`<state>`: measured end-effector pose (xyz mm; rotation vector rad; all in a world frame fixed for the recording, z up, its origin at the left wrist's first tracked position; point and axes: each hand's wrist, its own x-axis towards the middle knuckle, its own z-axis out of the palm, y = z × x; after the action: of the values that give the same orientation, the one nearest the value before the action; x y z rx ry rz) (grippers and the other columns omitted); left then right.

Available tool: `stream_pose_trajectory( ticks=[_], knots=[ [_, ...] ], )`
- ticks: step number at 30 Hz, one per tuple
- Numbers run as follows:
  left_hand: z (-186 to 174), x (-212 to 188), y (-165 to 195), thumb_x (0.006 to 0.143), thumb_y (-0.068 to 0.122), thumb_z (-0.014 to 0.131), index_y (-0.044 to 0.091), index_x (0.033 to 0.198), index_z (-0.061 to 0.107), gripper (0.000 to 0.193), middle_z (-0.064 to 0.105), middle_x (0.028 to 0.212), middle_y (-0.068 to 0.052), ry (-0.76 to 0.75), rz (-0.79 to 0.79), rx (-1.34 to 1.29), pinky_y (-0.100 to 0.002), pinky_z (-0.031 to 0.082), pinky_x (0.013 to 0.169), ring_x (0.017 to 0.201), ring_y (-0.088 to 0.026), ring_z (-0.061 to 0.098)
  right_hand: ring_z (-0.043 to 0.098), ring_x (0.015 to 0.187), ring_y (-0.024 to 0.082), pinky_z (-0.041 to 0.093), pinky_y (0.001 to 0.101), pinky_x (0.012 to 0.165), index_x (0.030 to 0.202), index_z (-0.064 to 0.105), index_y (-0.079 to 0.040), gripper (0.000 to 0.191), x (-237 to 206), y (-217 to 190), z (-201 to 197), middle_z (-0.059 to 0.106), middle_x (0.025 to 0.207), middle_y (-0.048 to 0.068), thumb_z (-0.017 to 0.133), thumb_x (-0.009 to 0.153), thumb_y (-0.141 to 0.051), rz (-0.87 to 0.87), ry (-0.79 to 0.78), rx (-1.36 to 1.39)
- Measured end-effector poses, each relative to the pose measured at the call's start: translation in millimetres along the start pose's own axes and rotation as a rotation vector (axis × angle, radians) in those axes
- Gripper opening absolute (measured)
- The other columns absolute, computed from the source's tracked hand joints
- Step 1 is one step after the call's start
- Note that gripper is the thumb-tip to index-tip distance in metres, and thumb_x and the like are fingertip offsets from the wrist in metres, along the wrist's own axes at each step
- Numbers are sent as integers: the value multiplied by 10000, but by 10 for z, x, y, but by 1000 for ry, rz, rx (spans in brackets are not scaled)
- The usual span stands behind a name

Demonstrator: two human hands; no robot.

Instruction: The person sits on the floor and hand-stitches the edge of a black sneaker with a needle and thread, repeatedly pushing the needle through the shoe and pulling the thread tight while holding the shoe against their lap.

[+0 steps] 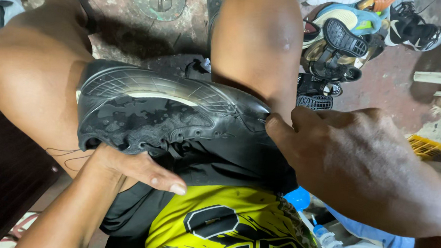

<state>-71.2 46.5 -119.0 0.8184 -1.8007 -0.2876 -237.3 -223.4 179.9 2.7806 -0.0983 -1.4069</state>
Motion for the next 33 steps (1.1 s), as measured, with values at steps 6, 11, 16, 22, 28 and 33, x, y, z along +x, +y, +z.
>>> stream_pose_trajectory(
  ticks=[6, 11, 16, 22, 28, 33],
  knots=[
    [-39, 91, 110, 926, 245, 642, -34, 1403, 546, 560, 564, 1430, -101, 24, -40, -104, -351, 392, 1129, 1313, -182, 512, 641, 480, 170, 493, 352, 383, 1129, 624, -48, 258, 49, -82, -11, 657, 742, 49, 621, 887, -137, -10, 211, -5],
    [-176, 460, 121, 884, 234, 702, -25, 1372, 581, 565, 600, 1384, -102, 30, -152, -190, -363, 426, 1101, 1273, -195, 548, 664, 461, 222, 520, 376, 369, 1031, 642, 5, 239, 157, -102, -40, 658, 676, 121, 622, 800, -57, -141, 398, 105],
    [-332, 940, 364, 843, 224, 763, -15, 1342, 617, 572, 637, 1338, -104, 132, -712, -429, -376, 460, 1074, 1233, -209, 584, 671, 502, 252, 495, 433, 430, 1032, 660, -47, 145, 104, 83, 16, 640, 582, 79, 624, 905, -105, -236, 674, 282],
    [-386, 1280, 976, 892, 242, 713, -3, 1283, 640, 467, 684, 1236, -95, 466, -1313, -488, -351, 487, 1014, 1141, -200, 628, 587, 431, 227, 451, 415, 380, 1016, 578, -88, 110, -170, 407, 33, 561, 553, 65, 573, 921, -143, -153, 327, 504],
    [-417, 1176, 1502, 1106, 139, 538, -43, 1054, 622, 207, 649, 913, -142, 772, -1494, -98, -278, 488, 709, 790, -172, 601, 624, 455, 283, 463, 442, 433, 1079, 622, -128, 183, -252, 627, 241, 598, 535, 79, 616, 930, -235, -166, 476, 582],
    [-433, 996, 1615, 1228, 141, 453, -5, 896, 544, 374, 697, 950, -134, 883, -1364, -100, -258, 533, 642, 746, -166, 679, 643, 501, 307, 472, 446, 424, 1029, 649, -127, 186, -322, 819, 475, 658, 635, 82, 630, 911, -270, -224, 560, 668]
  ],
)
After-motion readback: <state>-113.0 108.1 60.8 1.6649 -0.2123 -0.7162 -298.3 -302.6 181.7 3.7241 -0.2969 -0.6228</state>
